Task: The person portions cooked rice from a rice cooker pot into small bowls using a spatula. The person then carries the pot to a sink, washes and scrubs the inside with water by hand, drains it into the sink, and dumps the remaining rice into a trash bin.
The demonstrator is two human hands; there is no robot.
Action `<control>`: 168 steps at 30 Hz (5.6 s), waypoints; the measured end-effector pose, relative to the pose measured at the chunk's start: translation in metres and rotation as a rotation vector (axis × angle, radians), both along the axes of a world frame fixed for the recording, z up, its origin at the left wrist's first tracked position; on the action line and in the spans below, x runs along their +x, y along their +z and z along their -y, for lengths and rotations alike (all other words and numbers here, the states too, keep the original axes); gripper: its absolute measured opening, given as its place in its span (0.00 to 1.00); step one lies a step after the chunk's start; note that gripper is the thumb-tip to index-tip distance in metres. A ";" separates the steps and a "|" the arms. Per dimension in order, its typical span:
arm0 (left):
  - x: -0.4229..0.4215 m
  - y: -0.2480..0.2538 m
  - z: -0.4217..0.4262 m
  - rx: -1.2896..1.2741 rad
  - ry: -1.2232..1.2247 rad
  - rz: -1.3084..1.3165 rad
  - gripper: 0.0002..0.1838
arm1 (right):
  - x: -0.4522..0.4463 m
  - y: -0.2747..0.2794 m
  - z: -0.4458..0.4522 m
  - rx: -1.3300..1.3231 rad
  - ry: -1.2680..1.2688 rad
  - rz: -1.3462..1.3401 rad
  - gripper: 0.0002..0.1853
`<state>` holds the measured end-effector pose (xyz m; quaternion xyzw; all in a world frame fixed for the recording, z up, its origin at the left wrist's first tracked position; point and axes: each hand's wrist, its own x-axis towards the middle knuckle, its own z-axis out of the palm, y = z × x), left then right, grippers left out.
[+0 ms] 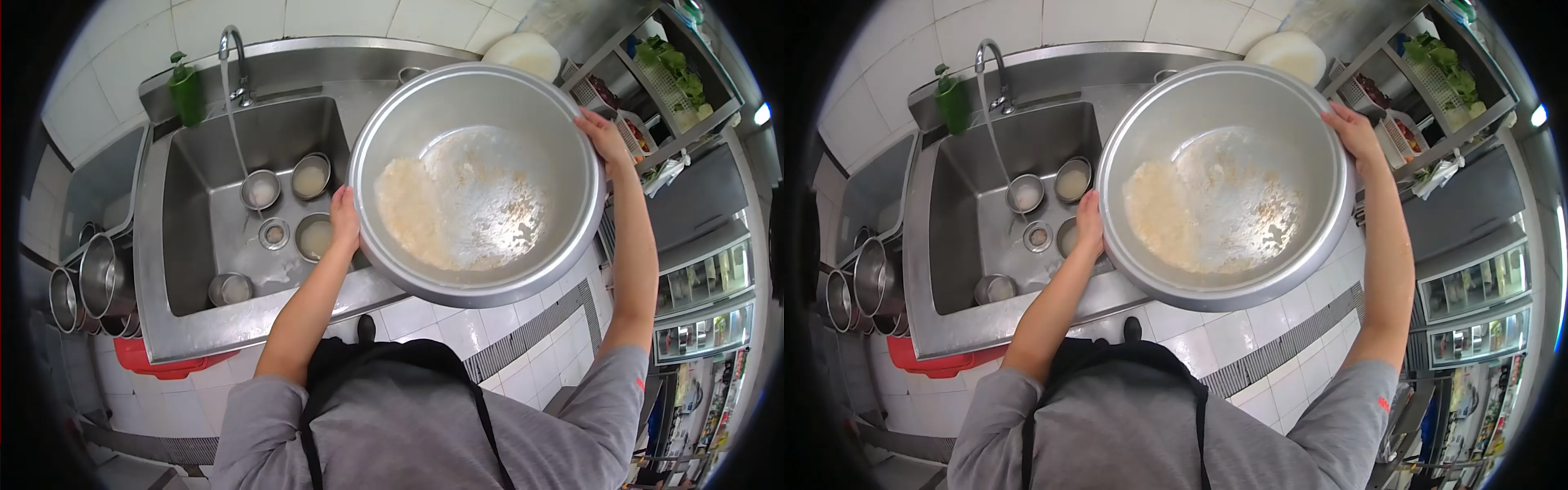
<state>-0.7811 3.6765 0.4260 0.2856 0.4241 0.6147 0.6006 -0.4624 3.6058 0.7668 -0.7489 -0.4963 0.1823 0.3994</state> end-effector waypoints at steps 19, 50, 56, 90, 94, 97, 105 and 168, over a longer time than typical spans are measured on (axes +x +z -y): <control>0.001 -0.031 0.011 -0.088 0.104 0.119 0.17 | -0.076 0.031 -0.044 0.008 0.102 0.853 0.28; -0.017 -0.071 -0.028 -0.233 0.081 0.764 0.21 | -0.135 0.036 -0.069 0.023 0.122 1.140 0.24; -0.015 -0.081 -0.022 -0.240 0.159 0.818 0.16 | -0.161 0.037 -0.058 0.018 0.120 1.142 0.22; -0.011 -0.082 -0.015 -0.372 -0.170 0.849 0.24 | -0.198 0.039 -0.055 0.049 0.192 1.159 0.18; -0.012 -0.090 -0.017 -0.390 -0.205 0.877 0.24 | -0.197 0.037 -0.060 0.087 0.207 1.169 0.18; -0.011 -0.088 -0.016 -0.408 -0.165 0.854 0.24 | -0.200 0.037 -0.059 0.110 0.219 1.180 0.18; -0.012 -0.090 -0.015 -0.397 -0.176 0.886 0.23 | -0.207 0.039 -0.058 0.033 0.185 1.200 0.16; -0.009 -0.106 -0.021 -0.485 -0.115 0.811 0.22 | -0.221 0.038 -0.072 0.053 0.240 1.278 0.15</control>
